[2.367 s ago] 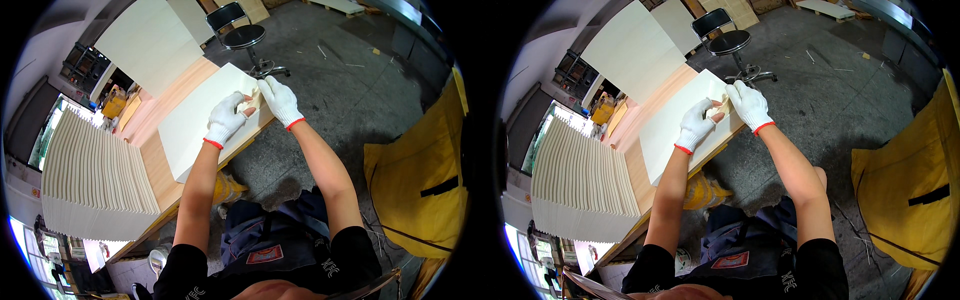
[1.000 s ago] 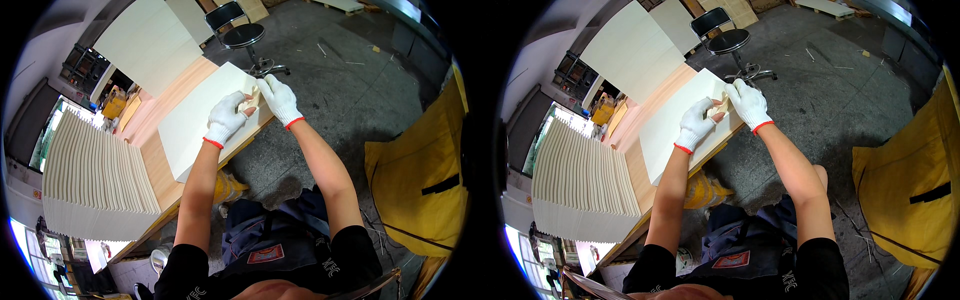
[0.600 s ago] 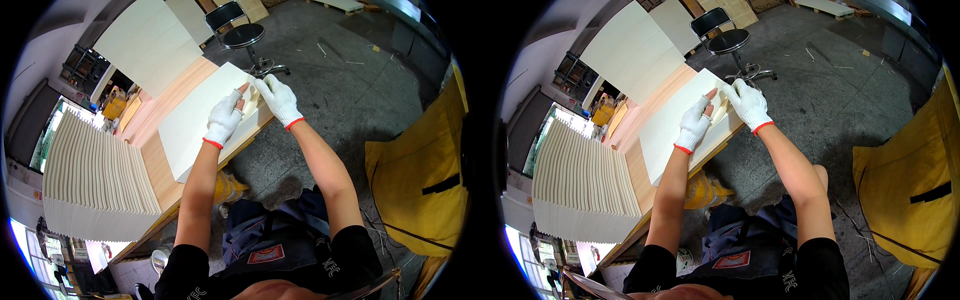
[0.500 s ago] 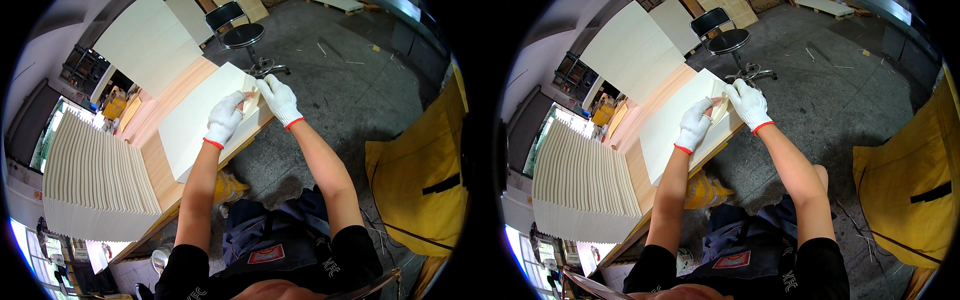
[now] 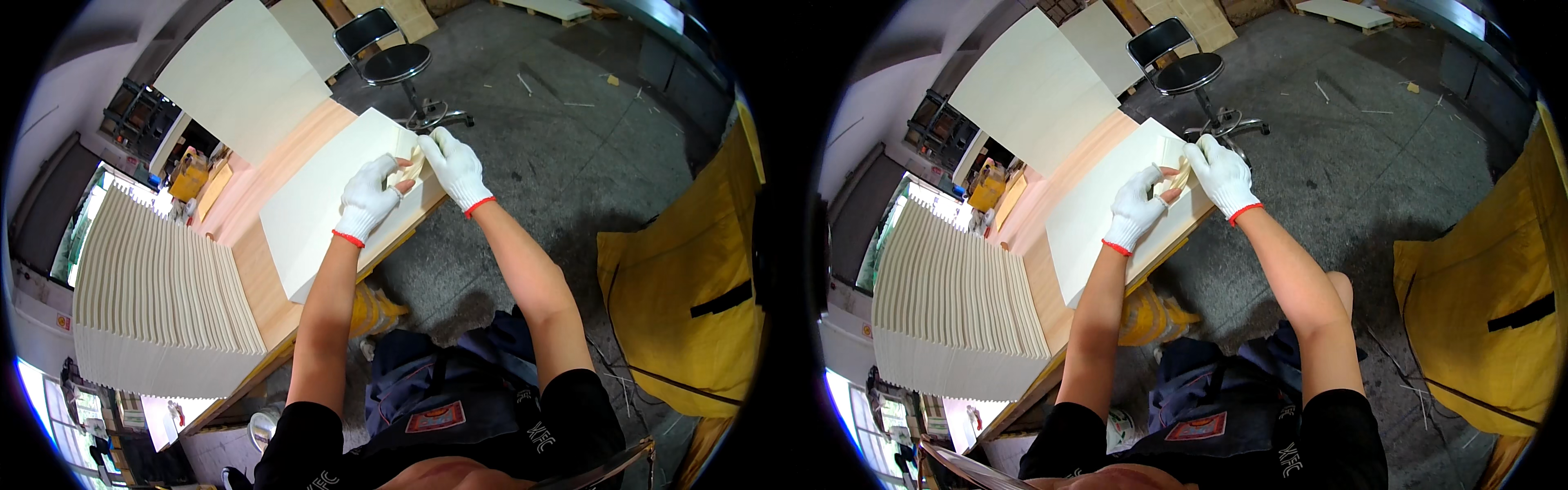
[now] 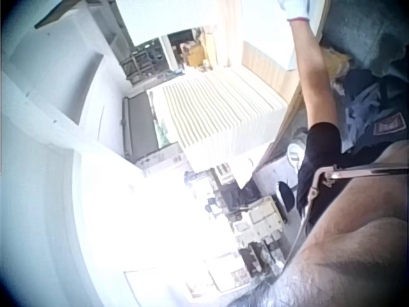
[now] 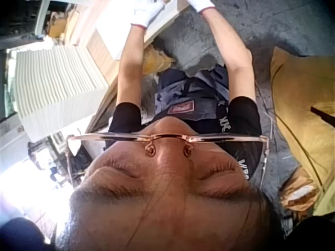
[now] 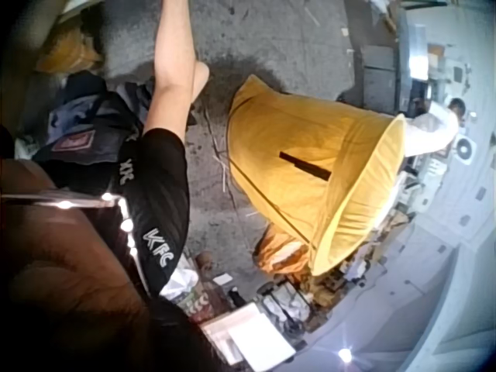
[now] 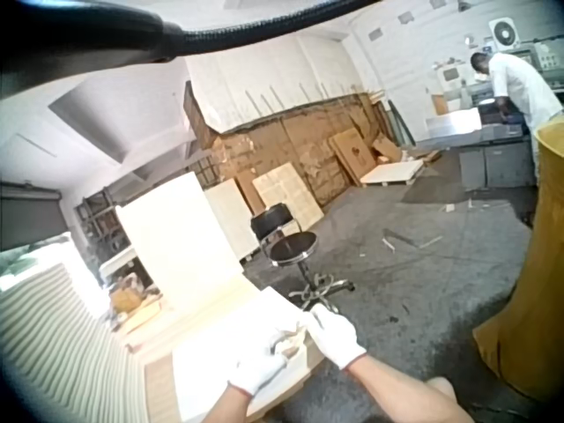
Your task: The person repeatedly picks up a white rectangular panel from a table, rubs its edge with gloved hands, and places it onto a growing stack. This cycle of picking, rubbing, and stacking is performed continuously throughout the clip.
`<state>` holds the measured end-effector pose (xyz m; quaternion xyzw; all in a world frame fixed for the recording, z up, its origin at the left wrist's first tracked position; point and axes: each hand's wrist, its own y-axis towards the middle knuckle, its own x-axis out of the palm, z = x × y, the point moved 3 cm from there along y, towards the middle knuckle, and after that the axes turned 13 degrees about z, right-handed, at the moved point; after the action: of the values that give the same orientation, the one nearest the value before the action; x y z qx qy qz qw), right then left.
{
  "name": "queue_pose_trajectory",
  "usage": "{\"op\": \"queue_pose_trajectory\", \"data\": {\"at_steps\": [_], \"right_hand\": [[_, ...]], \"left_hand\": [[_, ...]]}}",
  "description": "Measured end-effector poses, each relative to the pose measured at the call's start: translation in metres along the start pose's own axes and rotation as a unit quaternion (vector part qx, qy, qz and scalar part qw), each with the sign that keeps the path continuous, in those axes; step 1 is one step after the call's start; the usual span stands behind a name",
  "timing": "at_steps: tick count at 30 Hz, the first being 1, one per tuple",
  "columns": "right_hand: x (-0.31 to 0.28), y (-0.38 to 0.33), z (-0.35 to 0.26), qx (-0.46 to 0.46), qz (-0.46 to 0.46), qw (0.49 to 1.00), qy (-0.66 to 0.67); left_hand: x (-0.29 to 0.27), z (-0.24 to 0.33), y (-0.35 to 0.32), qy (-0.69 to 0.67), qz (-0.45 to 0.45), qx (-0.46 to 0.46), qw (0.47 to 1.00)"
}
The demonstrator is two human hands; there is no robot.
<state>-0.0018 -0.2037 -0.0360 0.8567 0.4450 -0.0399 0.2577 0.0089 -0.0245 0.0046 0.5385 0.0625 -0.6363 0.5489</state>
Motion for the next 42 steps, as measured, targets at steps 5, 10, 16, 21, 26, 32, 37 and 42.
{"op": "queue_pose_trajectory", "data": {"at_steps": [5,10,16,21,26,32,37,42], "right_hand": [[-0.017,0.006,0.001,-0.011,-0.013,1.000,-0.007],[-0.034,0.010,0.005,-0.214,-0.103,0.948,-0.213],[-0.031,0.021,-0.009,-0.315,-0.104,0.919,-0.214],[-0.008,0.013,-0.009,-0.060,-0.091,0.991,-0.082],[0.001,0.011,0.003,-0.040,-0.029,0.998,-0.036],[0.004,0.007,0.011,-0.023,-0.005,1.000,-0.010],[0.006,0.007,0.014,-0.031,-0.002,1.000,-0.002],[0.001,0.007,0.011,-0.015,-0.029,0.999,0.004]], "left_hand": [[-0.005,0.008,-0.001,0.025,0.007,0.000,1.000],[-0.004,0.007,-0.003,-0.006,0.034,-0.018,0.999],[-0.005,0.009,0.000,-0.041,0.004,0.007,0.999],[-0.006,0.009,0.000,-0.037,-0.008,0.002,0.999],[-0.001,-0.003,0.001,-0.056,0.006,-0.001,0.998],[-0.002,0.005,0.001,-0.026,-0.013,-0.026,0.999],[-0.003,0.006,0.001,-0.026,-0.013,-0.026,0.999],[-0.003,0.016,0.000,0.069,-0.034,0.061,0.995]]}}
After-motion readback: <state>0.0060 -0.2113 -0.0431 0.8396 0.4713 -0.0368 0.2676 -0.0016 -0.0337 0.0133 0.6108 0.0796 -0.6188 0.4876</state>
